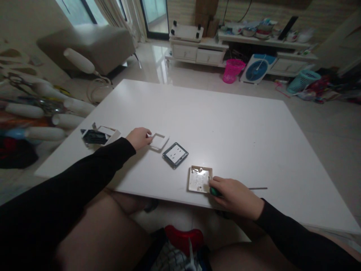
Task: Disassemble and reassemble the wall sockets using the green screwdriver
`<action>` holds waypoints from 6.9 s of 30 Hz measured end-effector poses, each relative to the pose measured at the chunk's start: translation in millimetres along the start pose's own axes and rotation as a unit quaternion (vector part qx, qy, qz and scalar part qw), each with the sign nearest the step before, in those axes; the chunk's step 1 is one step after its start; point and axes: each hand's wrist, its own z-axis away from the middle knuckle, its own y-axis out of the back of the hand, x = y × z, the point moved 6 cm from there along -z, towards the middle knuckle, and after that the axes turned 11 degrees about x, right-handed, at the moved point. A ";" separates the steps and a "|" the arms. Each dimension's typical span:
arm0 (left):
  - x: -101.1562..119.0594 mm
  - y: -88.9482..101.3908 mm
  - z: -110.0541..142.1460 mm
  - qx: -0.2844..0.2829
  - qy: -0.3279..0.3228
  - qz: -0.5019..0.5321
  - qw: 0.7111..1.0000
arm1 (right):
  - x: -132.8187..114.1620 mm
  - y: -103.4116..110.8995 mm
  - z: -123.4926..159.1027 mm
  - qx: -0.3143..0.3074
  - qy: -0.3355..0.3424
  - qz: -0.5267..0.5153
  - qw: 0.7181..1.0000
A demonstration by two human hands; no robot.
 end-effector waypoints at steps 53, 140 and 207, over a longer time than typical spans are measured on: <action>75.8 -37.9 54.3 -0.119 0.226 0.633 0.730 | -1.6 -2.6 2.2 0.013 0.017 -0.002 1.000; 150.9 -33.3 156.4 -0.541 0.109 0.779 0.298 | -31.6 46.5 17.9 0.233 0.105 -0.100 0.961; 180.2 -28.6 133.4 -0.070 -0.324 0.384 0.862 | -15.9 61.9 8.7 0.283 0.028 -0.153 0.946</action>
